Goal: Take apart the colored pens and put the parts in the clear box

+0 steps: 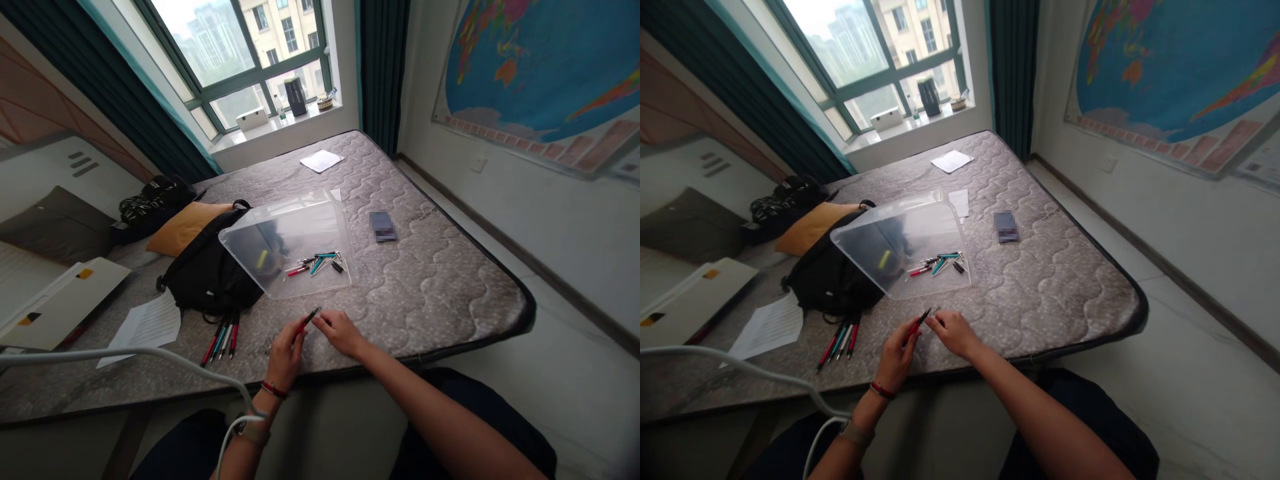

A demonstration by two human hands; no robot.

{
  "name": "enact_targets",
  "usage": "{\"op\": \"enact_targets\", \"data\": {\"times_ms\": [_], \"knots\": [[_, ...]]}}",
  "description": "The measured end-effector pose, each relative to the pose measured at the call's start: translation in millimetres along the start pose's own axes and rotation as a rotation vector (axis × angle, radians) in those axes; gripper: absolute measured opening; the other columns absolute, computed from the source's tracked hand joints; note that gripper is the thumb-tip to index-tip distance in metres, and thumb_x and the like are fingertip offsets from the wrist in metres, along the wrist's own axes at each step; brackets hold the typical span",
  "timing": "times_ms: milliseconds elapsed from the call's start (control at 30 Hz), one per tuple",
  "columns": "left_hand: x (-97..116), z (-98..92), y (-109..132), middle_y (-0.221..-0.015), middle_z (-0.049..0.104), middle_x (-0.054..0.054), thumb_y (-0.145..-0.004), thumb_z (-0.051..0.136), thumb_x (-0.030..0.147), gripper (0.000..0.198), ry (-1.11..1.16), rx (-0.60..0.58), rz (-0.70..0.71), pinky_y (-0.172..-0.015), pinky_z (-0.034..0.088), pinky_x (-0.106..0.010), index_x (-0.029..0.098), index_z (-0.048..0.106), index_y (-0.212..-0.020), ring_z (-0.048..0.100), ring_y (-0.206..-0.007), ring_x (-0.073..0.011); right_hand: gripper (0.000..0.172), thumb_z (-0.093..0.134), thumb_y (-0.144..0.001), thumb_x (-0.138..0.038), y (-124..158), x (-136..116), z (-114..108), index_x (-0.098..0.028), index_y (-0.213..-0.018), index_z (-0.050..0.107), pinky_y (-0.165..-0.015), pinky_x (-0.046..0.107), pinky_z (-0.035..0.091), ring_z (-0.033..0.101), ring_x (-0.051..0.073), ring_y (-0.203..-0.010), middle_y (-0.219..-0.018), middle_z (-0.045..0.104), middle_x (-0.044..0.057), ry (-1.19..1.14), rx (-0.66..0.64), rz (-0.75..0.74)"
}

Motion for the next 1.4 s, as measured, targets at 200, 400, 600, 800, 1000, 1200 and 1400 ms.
{"op": "enact_targets", "data": {"times_ms": [200, 400, 600, 800, 1000, 1200, 1400], "knots": [[-17, -1.3, 10, -0.107, 0.069, -0.009, -0.094, 0.048, 0.034, 0.032, -0.127, -0.096, 0.008, -0.091, 0.049, -0.036, 0.027, 0.068, -0.118, 0.063, -0.099, -0.0232, 0.046, 0.043, -0.097, -0.050, 2, 0, 5, -0.018, -0.067, 0.057, -0.056, 0.024, 0.027, 0.046, 0.012, -0.058, -0.059, 0.052, -0.002, -0.057, -0.064, -0.016], [-20, 4.6, 12, -0.096, 0.070, -0.006, -0.086, 0.062, 0.040, 0.031, -0.100, -0.060, -0.060, -0.082, 0.050, -0.032, 0.026, 0.069, -0.112, 0.065, -0.086, -0.0219, 0.047, 0.041, -0.099, -0.045, -2, -1, 5, -0.018, -0.065, 0.060, -0.058, 0.025, 0.028, 0.047, 0.012, -0.060, -0.062, 0.058, -0.001, -0.031, -0.120, -0.030], [-16, 12.7, 8, -0.092, 0.072, -0.005, -0.081, 0.069, 0.043, 0.023, -0.169, 0.025, -0.107, -0.074, 0.048, -0.028, 0.027, 0.072, -0.097, 0.065, -0.078, -0.0209, 0.054, 0.042, -0.096, -0.051, -6, 3, 2, -0.019, -0.054, 0.052, -0.053, 0.024, 0.026, 0.043, 0.012, -0.051, -0.048, 0.046, -0.003, -0.102, -0.124, 0.039], [-14, 17.2, 3, -0.086, 0.073, -0.004, -0.087, 0.059, 0.042, 0.020, -0.127, -0.033, -0.121, -0.070, 0.044, -0.028, 0.028, 0.073, -0.091, 0.066, -0.077, -0.0229, 0.055, 0.038, -0.097, -0.052, -7, 4, 0, -0.020, -0.054, 0.049, -0.053, 0.024, 0.031, 0.045, 0.013, -0.051, -0.046, 0.046, -0.003, -0.181, -0.155, 0.062], [-19, 14.2, 8, -0.063, 0.062, 0.002, -0.089, 0.057, 0.042, 0.021, -0.298, -0.084, -0.085, -0.056, 0.035, -0.025, 0.027, 0.065, -0.100, 0.059, -0.056, -0.0183, 0.044, 0.041, -0.098, -0.044, -4, 0, 0, -0.020, -0.063, 0.052, -0.058, 0.024, 0.032, 0.047, 0.013, -0.059, -0.056, 0.051, -0.002, -0.122, -0.155, -0.001], [-20, 6.3, 9, -0.084, 0.072, -0.003, -0.090, 0.055, 0.039, 0.021, -0.246, -0.129, -0.061, -0.065, 0.043, -0.026, 0.029, 0.068, -0.103, 0.067, -0.073, -0.0212, 0.020, 0.051, -0.095, -0.035, -1, 0, 0, -0.020, -0.087, 0.060, -0.062, 0.024, 0.034, 0.054, 0.014, -0.068, -0.073, 0.060, -0.001, -0.091, -0.157, -0.037], [-15, 4.3, 9, -0.096, 0.074, -0.004, -0.091, 0.055, 0.037, 0.023, -0.234, -0.160, -0.027, -0.073, 0.046, -0.027, 0.030, 0.070, -0.106, 0.069, -0.086, -0.0230, 0.046, 0.038, -0.100, -0.040, -4, 2, 6, -0.019, -0.067, 0.061, -0.060, 0.026, 0.030, 0.052, 0.015, -0.064, -0.067, 0.062, 0.001, 0.003, -0.265, -0.104]]}}
Point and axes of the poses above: each hand's wrist, its own y-axis away from the middle knuckle, its own z-axis out of the palm, x = y × z, the point moved 3 cm from there along -y, towards the middle knuckle
